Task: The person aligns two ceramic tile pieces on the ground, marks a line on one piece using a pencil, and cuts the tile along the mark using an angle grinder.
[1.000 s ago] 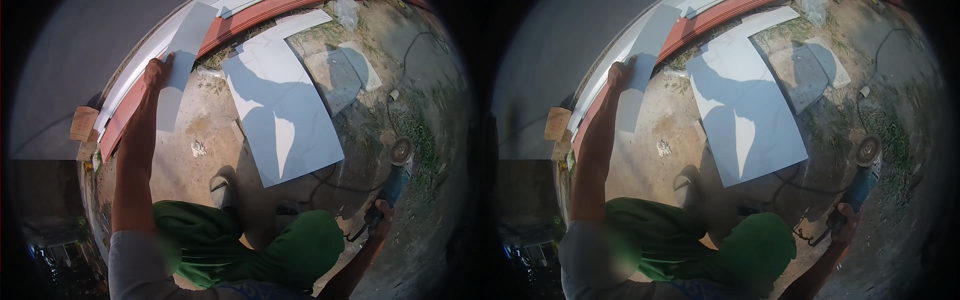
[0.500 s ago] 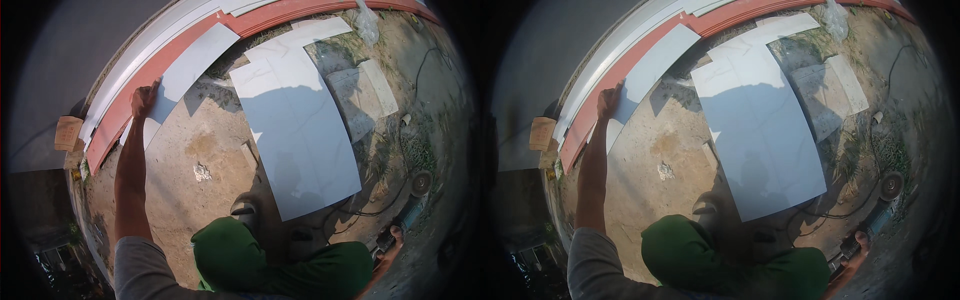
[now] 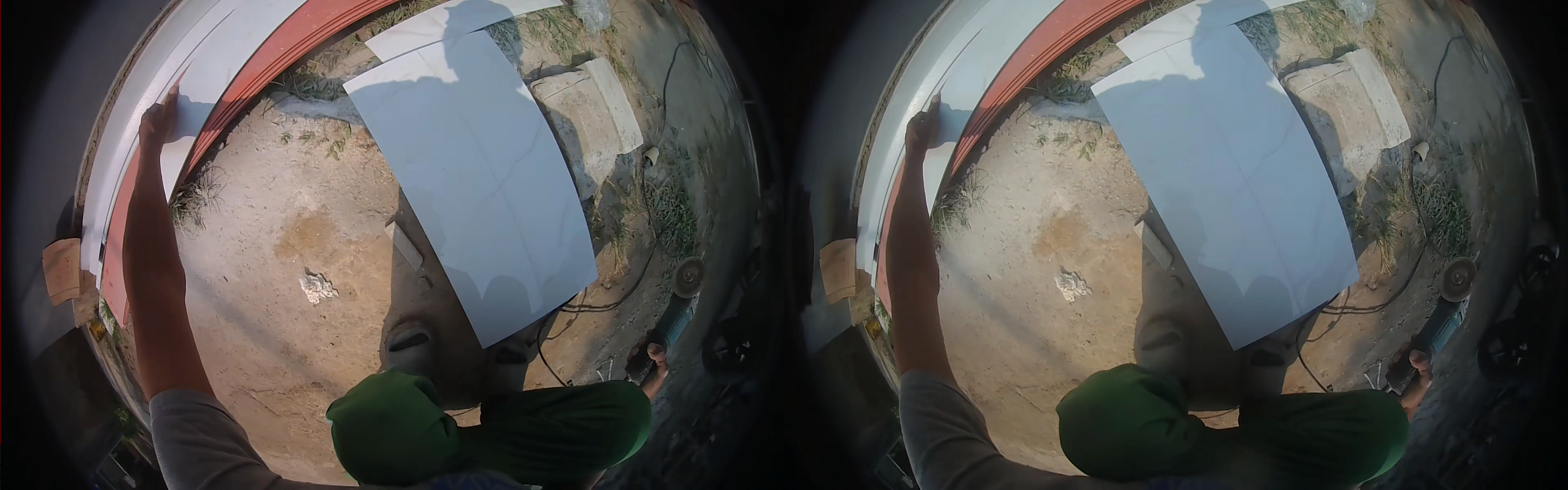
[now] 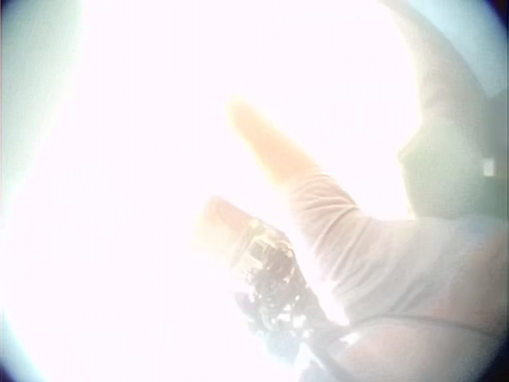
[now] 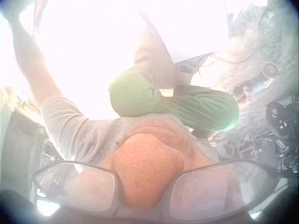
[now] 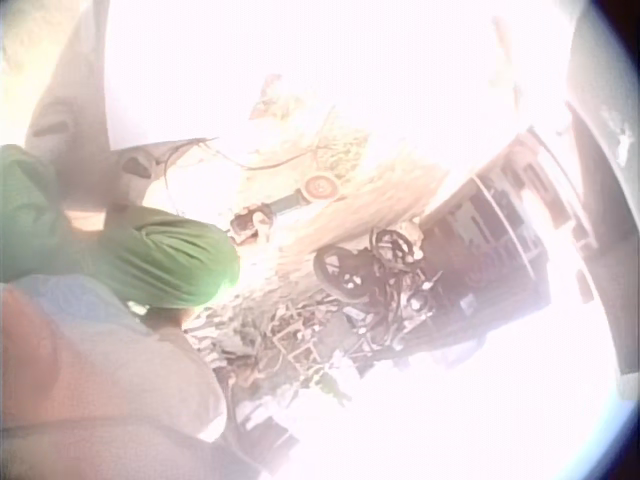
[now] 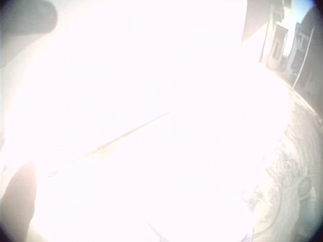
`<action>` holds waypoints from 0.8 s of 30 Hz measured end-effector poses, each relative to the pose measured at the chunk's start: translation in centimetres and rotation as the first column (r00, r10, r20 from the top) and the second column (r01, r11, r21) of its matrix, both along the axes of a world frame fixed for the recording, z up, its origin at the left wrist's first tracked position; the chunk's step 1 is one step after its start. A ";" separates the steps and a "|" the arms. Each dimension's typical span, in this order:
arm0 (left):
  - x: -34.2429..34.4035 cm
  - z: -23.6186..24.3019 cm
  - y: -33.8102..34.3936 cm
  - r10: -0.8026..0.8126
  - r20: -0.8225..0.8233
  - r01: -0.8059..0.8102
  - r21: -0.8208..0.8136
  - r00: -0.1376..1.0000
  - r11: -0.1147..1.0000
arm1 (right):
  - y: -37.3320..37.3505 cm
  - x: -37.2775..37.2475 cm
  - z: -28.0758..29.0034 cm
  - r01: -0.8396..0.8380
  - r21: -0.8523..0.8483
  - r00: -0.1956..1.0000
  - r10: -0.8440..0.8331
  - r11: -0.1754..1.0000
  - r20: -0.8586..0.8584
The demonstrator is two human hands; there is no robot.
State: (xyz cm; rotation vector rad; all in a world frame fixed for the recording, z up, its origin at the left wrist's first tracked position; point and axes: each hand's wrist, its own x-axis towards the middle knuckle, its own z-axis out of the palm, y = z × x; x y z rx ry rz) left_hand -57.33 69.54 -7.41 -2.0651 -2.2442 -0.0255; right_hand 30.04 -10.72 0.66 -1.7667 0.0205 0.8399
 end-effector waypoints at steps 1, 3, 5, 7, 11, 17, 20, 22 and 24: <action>6.2 -8.9 -1.0 0.040 0.315 -0.026 -0.050 0.948 0.998 | -1.5 -0.4 3.9 0.061 -0.086 0.993 -0.051 0.994 0.111; 1.6 -7.9 2.8 -0.137 -0.176 0.122 -0.090 0.975 0.988 | -0.9 -0.3 3.4 0.040 -0.079 0.997 -0.036 0.996 0.062; -1.4 -4.3 7.5 -0.161 -0.339 0.165 -0.017 0.927 0.986 | -1.3 -0.8 1.4 0.031 -0.018 0.999 -0.032 0.999 -0.009; -1.5 -5.2 8.4 -0.030 -0.156 0.048 0.117 0.987 0.992 | -1.5 -1.6 1.0 0.064 0.000 0.998 -0.064 0.998 0.005; 6.1 -13.3 1.4 0.000 0.079 -0.029 0.360 0.997 0.932 | 0.9 -4.3 3.6 0.095 -0.043 0.994 -0.092 0.995 0.065; 14.0 -12.5 -7.0 -0.471 0.449 0.387 0.270 0.760 0.882 | 2.4 -4.5 3.9 -0.019 -0.003 1.000 0.019 1.000 0.025; 8.9 -8.5 -5.0 -0.470 0.369 0.369 0.311 0.802 0.876 | 3.4 -3.8 0.7 -0.074 0.097 0.996 0.078 0.993 -0.039; 10.1 -7.8 -4.0 -0.536 0.323 0.427 0.353 0.780 0.833 | 3.2 -3.6 0.3 -0.064 0.118 0.997 0.067 0.991 -0.022; 16.9 -7.1 -4.8 -0.054 0.166 0.071 -0.099 0.985 0.993 | 3.3 -4.2 1.6 -0.041 0.081 0.999 0.040 0.996 0.017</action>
